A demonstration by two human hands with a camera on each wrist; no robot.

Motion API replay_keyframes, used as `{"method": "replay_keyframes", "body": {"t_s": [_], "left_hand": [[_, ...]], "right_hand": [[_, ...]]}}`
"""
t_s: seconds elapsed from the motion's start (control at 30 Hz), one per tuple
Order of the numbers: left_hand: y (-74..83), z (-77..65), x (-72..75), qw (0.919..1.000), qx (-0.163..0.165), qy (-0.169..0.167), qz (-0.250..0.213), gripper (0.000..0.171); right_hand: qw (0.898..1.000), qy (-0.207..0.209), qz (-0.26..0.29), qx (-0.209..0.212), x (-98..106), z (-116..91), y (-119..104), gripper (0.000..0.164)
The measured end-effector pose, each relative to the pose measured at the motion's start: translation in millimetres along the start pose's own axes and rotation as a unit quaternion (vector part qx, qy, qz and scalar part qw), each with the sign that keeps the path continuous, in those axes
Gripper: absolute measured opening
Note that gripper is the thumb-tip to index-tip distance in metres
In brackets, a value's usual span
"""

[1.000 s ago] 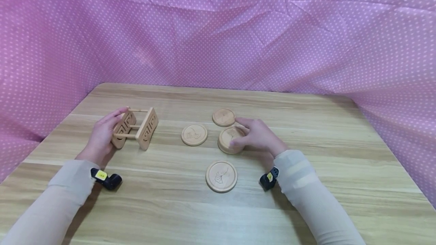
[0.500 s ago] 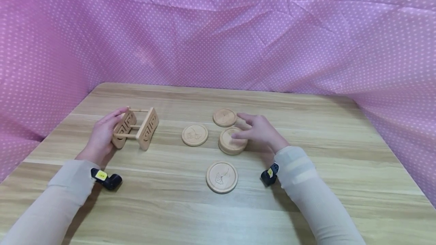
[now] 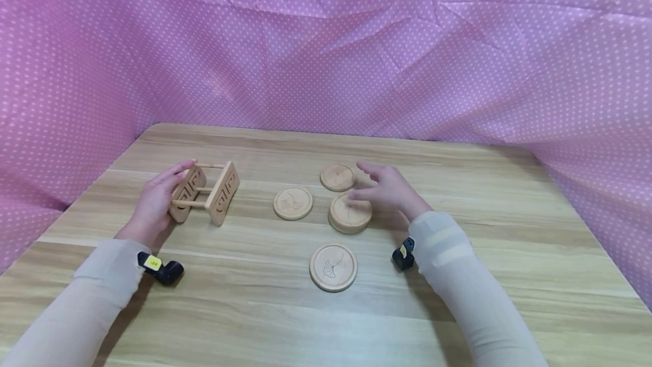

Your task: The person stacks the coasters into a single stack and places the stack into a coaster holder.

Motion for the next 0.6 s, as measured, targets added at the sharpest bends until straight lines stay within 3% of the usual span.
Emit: {"method": "replay_keyframes", "body": {"t_s": [0.27,0.6], "left_hand": [[-1.4,0.1,0.9,1.0,-0.002,0.001,0.003,0.042],[-3.5,0.3,-1.4,0.9997,0.012,-0.01,-0.02,0.043]], "right_hand": [[1.0,-0.002,-0.014,-0.023,0.5,10.4,9.1,0.077],[0.999,-0.008,-0.046,-0.011,0.4,21.8,8.4,0.07]]}}
Point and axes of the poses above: each hand's wrist, its own z-axis towards the middle knuckle, its own x-axis out of the back of the hand, y = z × x, the point moved 10 cm from there along z, towards the middle knuckle, and after that the axes turned 5 degrees about x, right-handed, at the moved point
